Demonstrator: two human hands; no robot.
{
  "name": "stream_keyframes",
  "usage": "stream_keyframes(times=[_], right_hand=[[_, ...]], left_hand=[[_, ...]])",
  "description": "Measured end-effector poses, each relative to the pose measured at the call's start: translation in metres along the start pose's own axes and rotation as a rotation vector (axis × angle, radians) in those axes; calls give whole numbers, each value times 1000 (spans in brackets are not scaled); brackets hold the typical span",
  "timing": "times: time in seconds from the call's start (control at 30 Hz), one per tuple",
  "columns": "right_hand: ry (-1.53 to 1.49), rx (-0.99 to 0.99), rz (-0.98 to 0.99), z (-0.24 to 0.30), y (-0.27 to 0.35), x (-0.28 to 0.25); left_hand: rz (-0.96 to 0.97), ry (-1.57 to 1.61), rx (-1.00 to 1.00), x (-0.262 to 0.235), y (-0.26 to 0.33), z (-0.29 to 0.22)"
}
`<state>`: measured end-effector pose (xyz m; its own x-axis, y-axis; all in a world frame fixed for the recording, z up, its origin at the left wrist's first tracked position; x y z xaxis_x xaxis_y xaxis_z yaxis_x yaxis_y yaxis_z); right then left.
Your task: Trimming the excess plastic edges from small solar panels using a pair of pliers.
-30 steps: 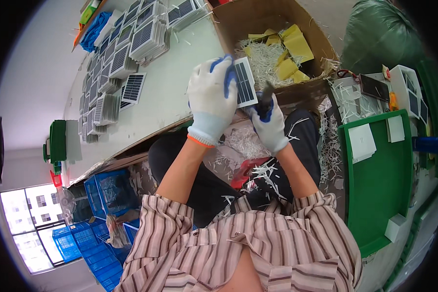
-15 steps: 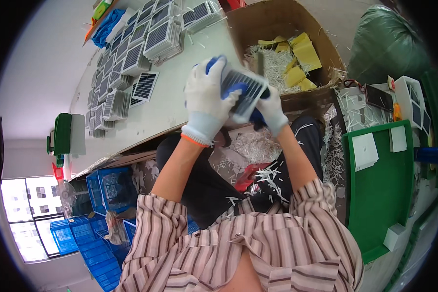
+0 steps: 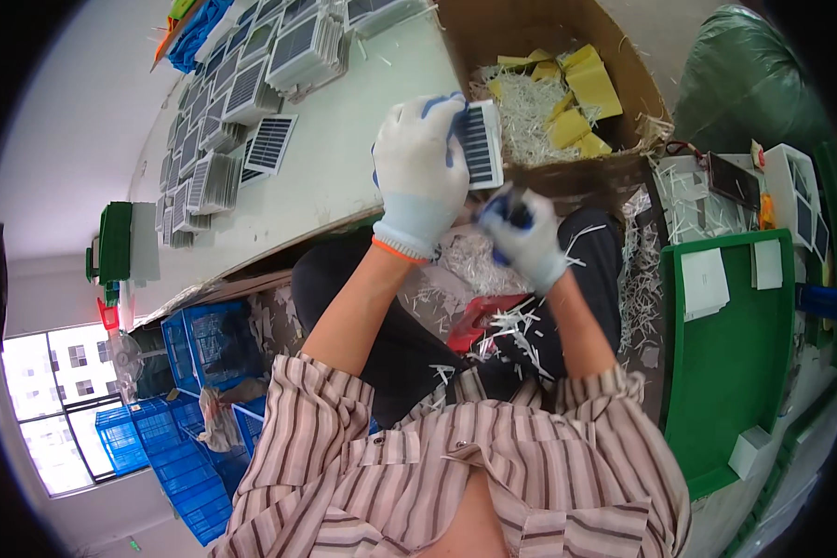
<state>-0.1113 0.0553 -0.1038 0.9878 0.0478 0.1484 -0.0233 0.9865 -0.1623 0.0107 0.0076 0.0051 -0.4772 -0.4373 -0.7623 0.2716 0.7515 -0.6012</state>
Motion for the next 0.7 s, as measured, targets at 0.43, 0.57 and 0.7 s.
stream_keyframes(times=[0.43, 0.57, 0.7], right_hand=[[116, 130, 366, 2, -13, -13], [148, 46, 433, -2, 9, 5], [28, 73, -117, -27, -4, 21]], left_hand=[[-16, -7, -11, 5, -1, 4], [-7, -11, -25, 0, 0, 3], [1, -22, -26, 2, 0, 0]])
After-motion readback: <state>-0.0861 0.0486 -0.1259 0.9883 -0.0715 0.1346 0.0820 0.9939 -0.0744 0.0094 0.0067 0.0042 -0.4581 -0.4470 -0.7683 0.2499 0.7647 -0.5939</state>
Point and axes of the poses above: each hand's wrist, its own y-axis away from the middle knuckle, its own x-axis out of the palm, z = x × y, the point moved 1 cm from there along -y, towards the middle knuckle, and after that the axes turned 1 degree about x, right-handed, at the moved point
